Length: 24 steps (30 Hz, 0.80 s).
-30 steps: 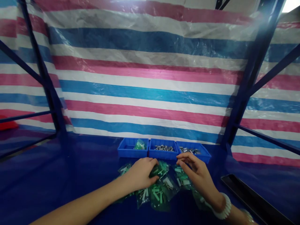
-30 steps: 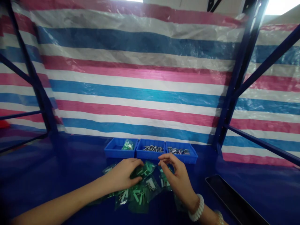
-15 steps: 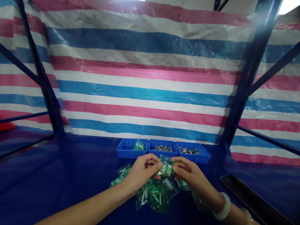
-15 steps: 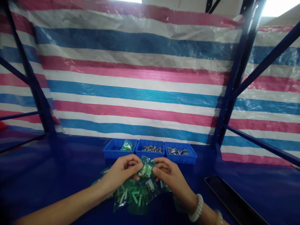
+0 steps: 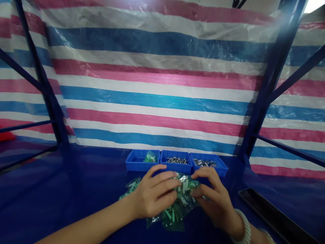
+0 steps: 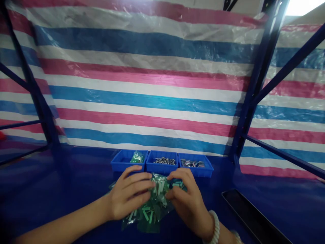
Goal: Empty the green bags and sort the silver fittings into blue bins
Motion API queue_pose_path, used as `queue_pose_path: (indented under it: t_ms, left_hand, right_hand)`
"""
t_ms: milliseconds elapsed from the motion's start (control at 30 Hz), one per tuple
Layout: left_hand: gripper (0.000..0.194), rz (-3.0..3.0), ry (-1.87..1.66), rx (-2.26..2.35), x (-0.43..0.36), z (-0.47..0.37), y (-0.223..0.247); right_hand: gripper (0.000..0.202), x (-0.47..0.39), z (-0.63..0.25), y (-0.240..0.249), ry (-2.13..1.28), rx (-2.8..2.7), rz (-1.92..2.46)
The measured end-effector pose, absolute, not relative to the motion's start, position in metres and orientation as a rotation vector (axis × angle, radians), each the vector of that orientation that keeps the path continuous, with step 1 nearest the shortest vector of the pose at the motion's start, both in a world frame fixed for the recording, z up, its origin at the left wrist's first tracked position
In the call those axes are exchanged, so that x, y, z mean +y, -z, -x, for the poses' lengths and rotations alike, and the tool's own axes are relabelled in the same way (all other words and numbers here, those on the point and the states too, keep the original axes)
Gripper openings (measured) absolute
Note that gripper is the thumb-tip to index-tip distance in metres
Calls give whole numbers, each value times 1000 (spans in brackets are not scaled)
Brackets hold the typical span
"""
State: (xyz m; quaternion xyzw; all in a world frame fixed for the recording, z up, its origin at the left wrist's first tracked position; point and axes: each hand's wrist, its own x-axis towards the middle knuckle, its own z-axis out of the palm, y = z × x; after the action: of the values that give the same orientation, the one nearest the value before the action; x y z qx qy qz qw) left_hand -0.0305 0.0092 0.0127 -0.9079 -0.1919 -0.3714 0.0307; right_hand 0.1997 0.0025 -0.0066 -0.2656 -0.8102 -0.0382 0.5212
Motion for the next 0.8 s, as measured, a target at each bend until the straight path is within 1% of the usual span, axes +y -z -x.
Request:
queue_pose_path:
  t_ms: [67,133,200,300,400,467,600,700,800]
  left_hand:
    - [22,2836,1027,-545,8,33,-11]
    - [21,2852,1087,-593,9,31,-11]
    - [17,2777,1318,-753,15,27,-13]
    - [7,2539,1712,-1188,38,33,-20]
    - [22,2289,1919,-1588,74,57,-27]
    - [27,2228,1910,-1668,95,77,-27]
    - [19,2353,1694,-1731,115,97,-18]
    - [13,2367,1523,-1691,113,94,-12]
    - [10,2310,1435,-1605,102,83,-15]
  right_hand:
    - [24,0,-200,7,195,-1943,610]
    - [23,0,-200,6,185,-1943,611]
    - [21,3,-200,5,127,-1928,645]
    - [17,10,-202,4,13,-1861,731]
    - [12,16,-204,5,-115,-1796,788]
    - [9,18,-204,6,-204,-1762,802]
    - [9,20,-202,9,-329,-1736,805]
    - [10,23,-203,11,-339,-1764,830]
    - [11,29,-207,13,-285,-1837,914]
